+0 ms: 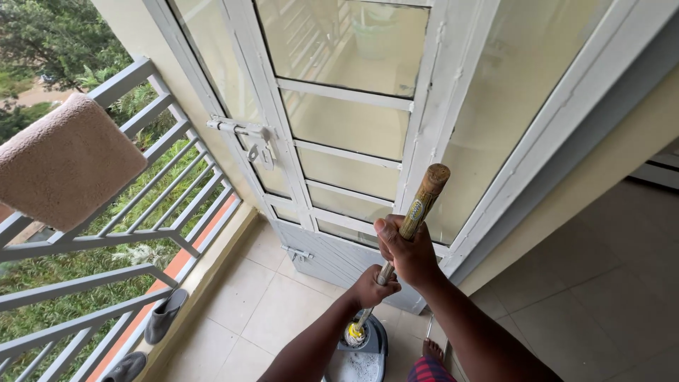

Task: Mopping the tiled floor of a balcony and an indoor living area using a spin mop.

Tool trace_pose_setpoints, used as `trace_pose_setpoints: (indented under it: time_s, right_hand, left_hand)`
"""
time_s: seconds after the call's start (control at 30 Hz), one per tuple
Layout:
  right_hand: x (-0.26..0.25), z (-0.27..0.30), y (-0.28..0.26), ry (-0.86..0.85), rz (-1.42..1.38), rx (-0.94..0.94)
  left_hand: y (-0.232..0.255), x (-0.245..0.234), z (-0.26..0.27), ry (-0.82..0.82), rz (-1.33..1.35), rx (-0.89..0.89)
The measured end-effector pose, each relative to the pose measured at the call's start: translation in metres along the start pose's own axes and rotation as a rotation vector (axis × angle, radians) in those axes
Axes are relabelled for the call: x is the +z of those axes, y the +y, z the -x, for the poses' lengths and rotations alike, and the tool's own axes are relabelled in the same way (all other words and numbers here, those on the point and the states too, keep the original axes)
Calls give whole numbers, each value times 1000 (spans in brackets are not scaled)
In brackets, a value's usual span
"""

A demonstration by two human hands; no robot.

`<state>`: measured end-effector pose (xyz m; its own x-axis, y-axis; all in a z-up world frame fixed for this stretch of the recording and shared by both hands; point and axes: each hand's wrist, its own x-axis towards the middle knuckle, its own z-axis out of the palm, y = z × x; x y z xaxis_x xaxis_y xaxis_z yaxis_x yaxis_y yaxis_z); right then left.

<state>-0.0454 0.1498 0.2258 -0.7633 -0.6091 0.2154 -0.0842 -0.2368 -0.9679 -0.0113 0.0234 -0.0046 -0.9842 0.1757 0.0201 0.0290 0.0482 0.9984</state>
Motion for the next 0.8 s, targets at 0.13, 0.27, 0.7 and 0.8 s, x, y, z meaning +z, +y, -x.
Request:
trace_pose_setpoints:
  time_s: [0.13,0.27,0.7,0.8]
  right_hand:
    - [2,16,3,-9,-28,-1]
    - [10,32,-8,7,14,-6]
    - [7,0,-26,-327,-141,-302]
    - [-6,-22,6,-645,-253,-124]
  left_hand:
    - [8,11,15,31,5,-29]
    - [15,29,33,106,-15,-17]
    - [6,45,30,647,-182,84]
    - [-4,28,31,478,-113,9]
